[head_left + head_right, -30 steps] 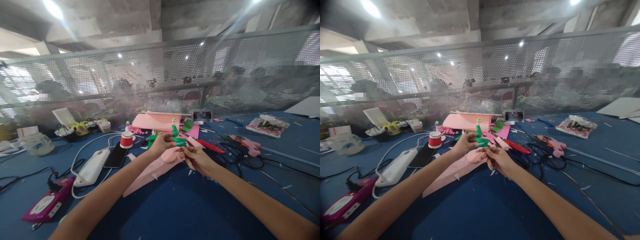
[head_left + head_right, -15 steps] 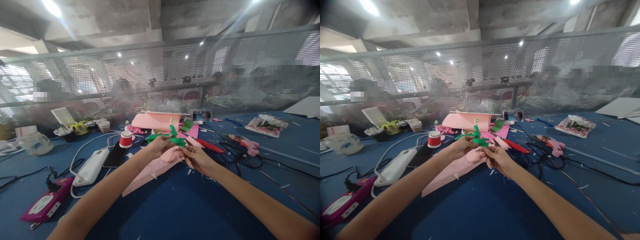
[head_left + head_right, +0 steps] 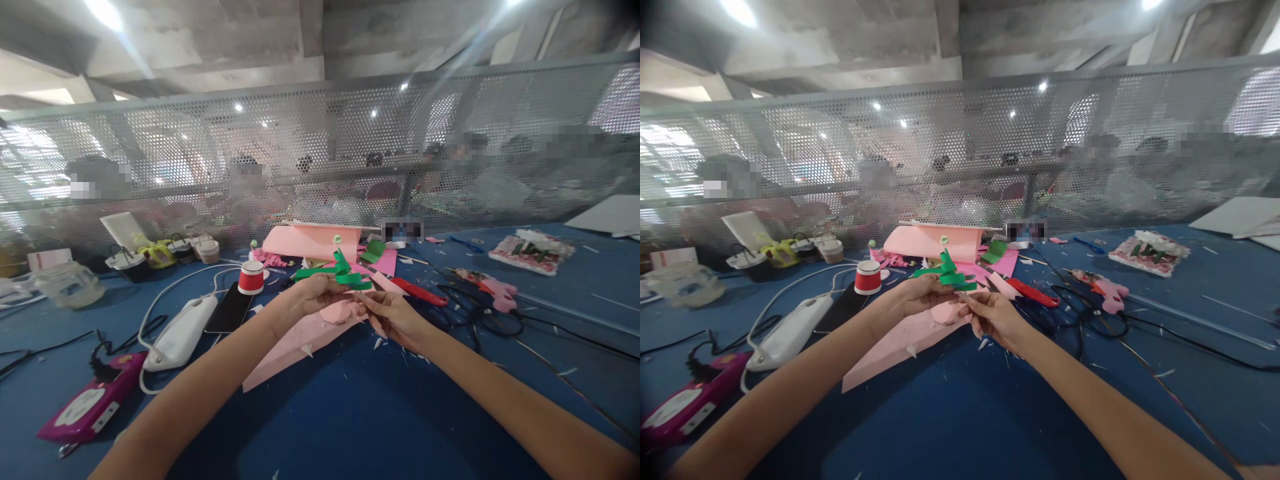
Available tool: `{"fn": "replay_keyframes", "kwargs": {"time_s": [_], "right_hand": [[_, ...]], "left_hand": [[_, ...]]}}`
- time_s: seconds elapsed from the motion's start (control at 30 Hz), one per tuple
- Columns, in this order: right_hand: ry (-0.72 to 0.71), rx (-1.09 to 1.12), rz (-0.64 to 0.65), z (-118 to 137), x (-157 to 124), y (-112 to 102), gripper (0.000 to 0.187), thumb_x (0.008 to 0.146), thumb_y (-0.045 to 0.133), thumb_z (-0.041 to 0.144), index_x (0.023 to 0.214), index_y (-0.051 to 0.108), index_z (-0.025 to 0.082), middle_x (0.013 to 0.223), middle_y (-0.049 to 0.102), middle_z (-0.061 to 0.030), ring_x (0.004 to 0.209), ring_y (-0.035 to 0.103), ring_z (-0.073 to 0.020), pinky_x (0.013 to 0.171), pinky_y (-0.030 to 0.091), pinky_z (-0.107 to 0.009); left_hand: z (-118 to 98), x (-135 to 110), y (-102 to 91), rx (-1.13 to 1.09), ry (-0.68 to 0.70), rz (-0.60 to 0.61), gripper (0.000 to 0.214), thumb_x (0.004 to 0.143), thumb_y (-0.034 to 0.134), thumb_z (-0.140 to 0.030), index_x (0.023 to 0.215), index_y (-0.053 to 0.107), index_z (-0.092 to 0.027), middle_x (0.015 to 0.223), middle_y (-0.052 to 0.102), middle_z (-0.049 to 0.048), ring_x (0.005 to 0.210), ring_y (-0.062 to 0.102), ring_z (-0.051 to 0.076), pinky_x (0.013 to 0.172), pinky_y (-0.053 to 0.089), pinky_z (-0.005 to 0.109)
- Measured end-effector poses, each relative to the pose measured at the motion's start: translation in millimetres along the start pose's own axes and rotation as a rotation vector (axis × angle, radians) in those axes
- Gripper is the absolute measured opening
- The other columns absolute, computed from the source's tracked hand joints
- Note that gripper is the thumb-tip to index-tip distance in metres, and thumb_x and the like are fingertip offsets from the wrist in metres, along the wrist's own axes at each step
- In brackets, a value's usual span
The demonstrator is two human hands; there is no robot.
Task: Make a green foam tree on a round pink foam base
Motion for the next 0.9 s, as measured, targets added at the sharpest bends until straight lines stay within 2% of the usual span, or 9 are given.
{"fn": "replay_keyframes", "kwargs": {"time_s": [0.17, 0.4, 0.7, 0.8, 0.9], "right_hand": [[0.008, -0.009, 0.004, -1, -1, -1, 0.032, 0.069, 0.077, 0.035, 0.091, 0.071, 0.013, 0.071, 0.071, -0.0049, 0.032, 0.047, -0.0030, 0.029, 0.035, -0.014], [0.014, -0.023, 0.014, -3, 0, -2, 0.033, 0.071, 0.075, 0.036, 0.093, 0.071, 0.012, 0.072, 0.070, -0.0055, 0.032, 0.048, -0.0037, 0.030, 0.037, -0.016], [0.016, -0.020, 0.023, -3, -1, 0, 0.031, 0.069, 0.076, 0.036, 0.088, 0.071, 0.013, 0.070, 0.070, -0.0040, 0.030, 0.047, -0.0037, 0.027, 0.032, -0.015], [0.007, -0.011, 0.019, -2, -2, 0, 0.028, 0.069, 0.076, 0.036, 0.084, 0.071, 0.013, 0.069, 0.070, -0.0033, 0.031, 0.047, -0.0033, 0.028, 0.033, -0.014], [-0.003, -0.001, 0.016, 0, -2, 0, 0.027, 0.069, 0.076, 0.036, 0.083, 0.070, 0.014, 0.069, 0.070, -0.0034, 0.032, 0.047, -0.0031, 0.029, 0.034, -0.014]], "left_hand": [[-1, -1, 3.9, -0.031, 0.010, 0.088, 0.020, 0.070, 0.058, 0.007, 0.076, 0.068, -0.009, 0.078, 0.071, 0.0076, 0.084, 0.067, 0.016, 0.098, 0.045, 0.031], [0, -1, 3.7, -0.005, -0.030, 0.085, 0.017, 0.072, 0.057, 0.006, 0.073, 0.067, -0.008, 0.073, 0.071, 0.0074, 0.077, 0.067, 0.013, 0.091, 0.048, 0.025], [-4, -7, 5.6, 0.056, -0.049, -0.026, 0.020, 0.073, 0.055, 0.007, 0.069, 0.064, -0.010, 0.068, 0.069, 0.0067, 0.075, 0.068, 0.014, 0.091, 0.049, 0.028], [-6, -10, 9.2, 0.066, -0.024, -0.005, 0.016, 0.071, 0.060, 0.005, 0.075, 0.065, -0.010, 0.074, 0.071, 0.0073, 0.079, 0.068, 0.016, 0.093, 0.048, 0.029], [-7, -11, 13.5, 0.066, 0.000, 0.076, 0.022, 0.066, 0.067, 0.005, 0.083, 0.066, -0.009, 0.079, 0.072, 0.0078, 0.081, 0.069, 0.017, 0.092, 0.048, 0.032]]}}
Point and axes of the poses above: each hand's wrist, its own x-axis towards the middle knuckle, its own y-axis out of the palm, z = x × y, the point moved 6 cm from there along x, towards the middle knuckle
